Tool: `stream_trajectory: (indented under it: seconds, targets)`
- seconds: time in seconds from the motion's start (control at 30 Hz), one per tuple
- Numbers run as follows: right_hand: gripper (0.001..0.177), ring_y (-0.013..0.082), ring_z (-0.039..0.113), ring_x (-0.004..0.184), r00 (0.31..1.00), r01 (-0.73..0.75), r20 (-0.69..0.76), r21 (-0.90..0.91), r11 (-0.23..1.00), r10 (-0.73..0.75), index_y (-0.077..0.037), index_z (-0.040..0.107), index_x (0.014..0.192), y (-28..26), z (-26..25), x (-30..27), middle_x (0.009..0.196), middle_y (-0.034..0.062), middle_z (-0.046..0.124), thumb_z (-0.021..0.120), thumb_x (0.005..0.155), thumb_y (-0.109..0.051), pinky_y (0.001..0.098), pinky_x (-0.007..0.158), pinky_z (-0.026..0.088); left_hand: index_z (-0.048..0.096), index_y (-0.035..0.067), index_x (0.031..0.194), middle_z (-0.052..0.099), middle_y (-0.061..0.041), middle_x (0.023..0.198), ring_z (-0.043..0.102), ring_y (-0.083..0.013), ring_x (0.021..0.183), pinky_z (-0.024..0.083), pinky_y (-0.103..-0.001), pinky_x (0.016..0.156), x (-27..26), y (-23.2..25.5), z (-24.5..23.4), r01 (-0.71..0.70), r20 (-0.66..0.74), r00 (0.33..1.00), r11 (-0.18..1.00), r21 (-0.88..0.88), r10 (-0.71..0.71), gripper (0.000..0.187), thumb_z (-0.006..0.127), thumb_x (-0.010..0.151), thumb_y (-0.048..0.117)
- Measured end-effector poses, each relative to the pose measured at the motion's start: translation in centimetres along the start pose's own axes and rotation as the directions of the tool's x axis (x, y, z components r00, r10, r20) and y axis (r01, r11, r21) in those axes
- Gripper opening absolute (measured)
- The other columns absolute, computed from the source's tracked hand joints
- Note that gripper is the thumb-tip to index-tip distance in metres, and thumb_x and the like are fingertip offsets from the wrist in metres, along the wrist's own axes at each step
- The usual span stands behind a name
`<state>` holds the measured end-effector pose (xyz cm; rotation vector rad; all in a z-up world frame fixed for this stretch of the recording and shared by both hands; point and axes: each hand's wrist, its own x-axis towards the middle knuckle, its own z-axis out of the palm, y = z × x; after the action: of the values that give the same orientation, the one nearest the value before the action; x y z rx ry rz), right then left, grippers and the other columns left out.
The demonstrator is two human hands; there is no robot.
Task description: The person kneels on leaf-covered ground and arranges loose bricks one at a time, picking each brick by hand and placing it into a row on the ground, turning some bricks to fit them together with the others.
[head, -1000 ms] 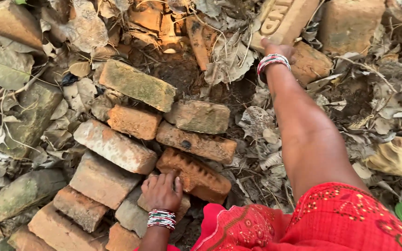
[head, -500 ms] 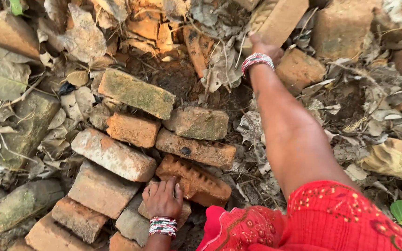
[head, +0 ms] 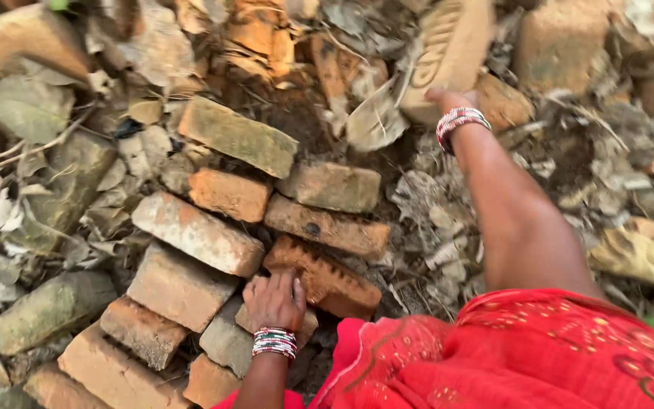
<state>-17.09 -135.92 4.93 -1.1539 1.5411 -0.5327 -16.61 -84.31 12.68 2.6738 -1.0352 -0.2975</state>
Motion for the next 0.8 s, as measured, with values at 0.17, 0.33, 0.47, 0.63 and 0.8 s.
stream_trajectory:
  seconds: [0.17,0.33,0.47,0.63,0.8]
  targets:
    - [0.09,0.0361,0.061,0.115,0.959,0.271,0.276,-0.81,0.52,-0.069,0.009,0.051,0.131,3.8,-10.5,-2.2,0.129,0.0278,0.061,0.097,0.075,-0.045,0.0438,0.098,0.049,0.074,0.016,0.104,0.073,-0.006,0.094,0.062,-0.0294,0.096,0.041,-0.048,0.097,0.5,-0.4,0.8,-0.009,0.009,1.0,0.999,0.038,0.008,0.024,0.063,0.089,0.031]
    - [0.095,0.0313,0.066,0.106,0.878,0.474,0.478,-0.86,0.189,-0.025,0.001,0.048,0.14,3.3,-12.7,-20.0,0.118,0.02,0.066,0.082,0.07,-0.054,0.0452,0.095,0.052,0.074,0.017,0.104,0.073,-0.005,0.093,0.062,-0.0281,0.093,0.042,-0.048,0.094,0.6,-0.1,1.1,-0.029,-0.033,0.999,0.998,0.051,0.03,0.024,0.062,0.089,0.031]
    - [0.117,0.0333,0.051,0.118,0.828,0.464,0.451,-0.885,-0.045,-0.335,0.002,0.028,0.152,9.1,-13.6,-20.6,0.127,0.0186,0.053,0.088,0.066,-0.05,0.049,0.105,0.039,0.073,0.017,0.102,0.073,-0.004,0.093,0.062,-0.0267,0.091,0.042,-0.047,0.094,-0.1,-0.4,1.6,-0.034,-0.087,0.995,0.998,0.06,0.039,0.021,0.062,0.09,0.031]
    - [0.121,0.0361,0.048,0.126,0.876,0.43,0.403,-0.901,0.05,-0.267,0.002,0.026,0.153,8.5,-13.4,-19.9,0.137,0.0199,0.051,0.089,0.064,-0.051,0.0504,0.109,0.036,0.073,0.015,0.101,0.072,-0.004,0.091,0.062,-0.0262,0.09,0.043,-0.046,0.092,-0.1,-0.5,2.1,-0.04,-0.095,0.994,0.993,0.113,0.051,0.022,0.064,0.089,0.032]
    - [0.135,0.0381,0.041,0.134,0.826,0.504,0.444,-0.858,0.1,-0.347,0.005,0.018,0.153,8.1,-13.1,-20.1,0.15,0.0255,0.041,0.09,0.059,-0.059,0.0535,0.112,0.029,0.072,0.016,0.096,0.072,-0.004,0.09,0.063,-0.0268,0.09,0.043,-0.046,0.091,-0.2,-0.8,2.4,-0.008,-0.084,0.996,0.99,0.138,0.02,0.02,0.064,0.09,0.034]
